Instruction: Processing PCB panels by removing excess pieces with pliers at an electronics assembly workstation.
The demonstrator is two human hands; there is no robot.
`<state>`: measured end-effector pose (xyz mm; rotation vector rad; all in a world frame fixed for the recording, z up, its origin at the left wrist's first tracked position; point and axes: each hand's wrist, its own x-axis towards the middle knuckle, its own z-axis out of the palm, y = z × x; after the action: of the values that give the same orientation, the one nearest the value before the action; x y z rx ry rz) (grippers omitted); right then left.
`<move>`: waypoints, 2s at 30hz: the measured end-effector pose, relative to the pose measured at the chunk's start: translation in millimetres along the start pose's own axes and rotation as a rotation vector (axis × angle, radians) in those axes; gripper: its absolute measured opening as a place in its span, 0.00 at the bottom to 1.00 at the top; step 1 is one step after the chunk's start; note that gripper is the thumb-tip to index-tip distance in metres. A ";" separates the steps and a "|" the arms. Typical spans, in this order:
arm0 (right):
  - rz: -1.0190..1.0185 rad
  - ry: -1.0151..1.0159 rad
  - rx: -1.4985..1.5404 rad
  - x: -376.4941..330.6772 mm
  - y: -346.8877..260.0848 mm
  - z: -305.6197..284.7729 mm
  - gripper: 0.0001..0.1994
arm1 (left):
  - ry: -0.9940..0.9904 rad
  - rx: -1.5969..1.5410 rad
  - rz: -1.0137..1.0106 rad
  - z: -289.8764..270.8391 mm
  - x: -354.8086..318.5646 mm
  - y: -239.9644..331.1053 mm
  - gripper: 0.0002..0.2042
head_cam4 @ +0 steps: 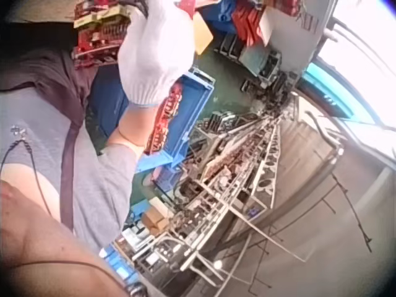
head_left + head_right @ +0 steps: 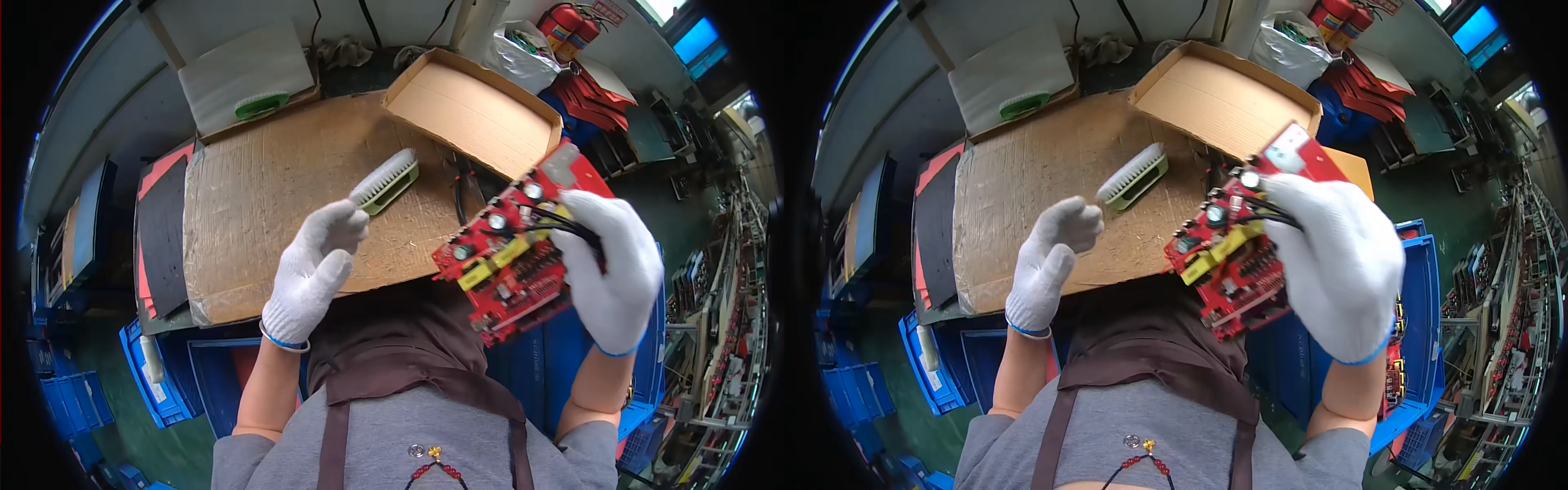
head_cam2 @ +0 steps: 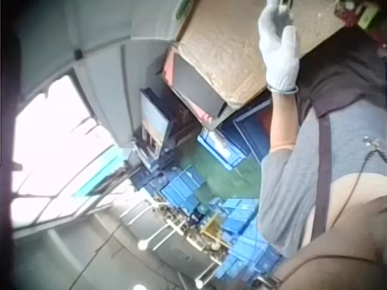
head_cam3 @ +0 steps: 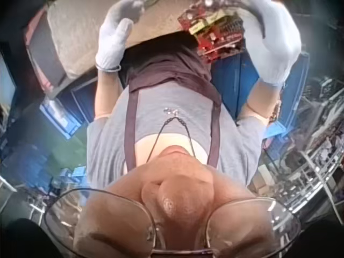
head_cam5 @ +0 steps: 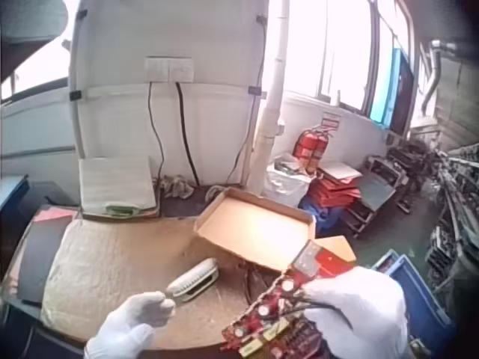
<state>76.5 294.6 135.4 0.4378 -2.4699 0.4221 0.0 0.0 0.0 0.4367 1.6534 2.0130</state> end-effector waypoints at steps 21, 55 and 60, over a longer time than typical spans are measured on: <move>-0.386 -0.133 0.204 -40.7 -83.6 108.4 0.17 | 0.316 0.387 0.403 15.1 38.1 10.5 0.36; 0.390 0.041 -0.412 84.5 108.1 145.5 0.16 | 0.433 0.087 0.720 21.2 35.8 27.9 0.24; 0.235 0.061 -0.070 3.8 54.6 156.2 0.14 | 0.251 0.600 0.714 21.8 63.0 28.4 0.28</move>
<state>-25.5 281.6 5.6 0.1037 -2.4760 0.4353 -45.3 49.0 28.3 1.1605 2.5319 2.0364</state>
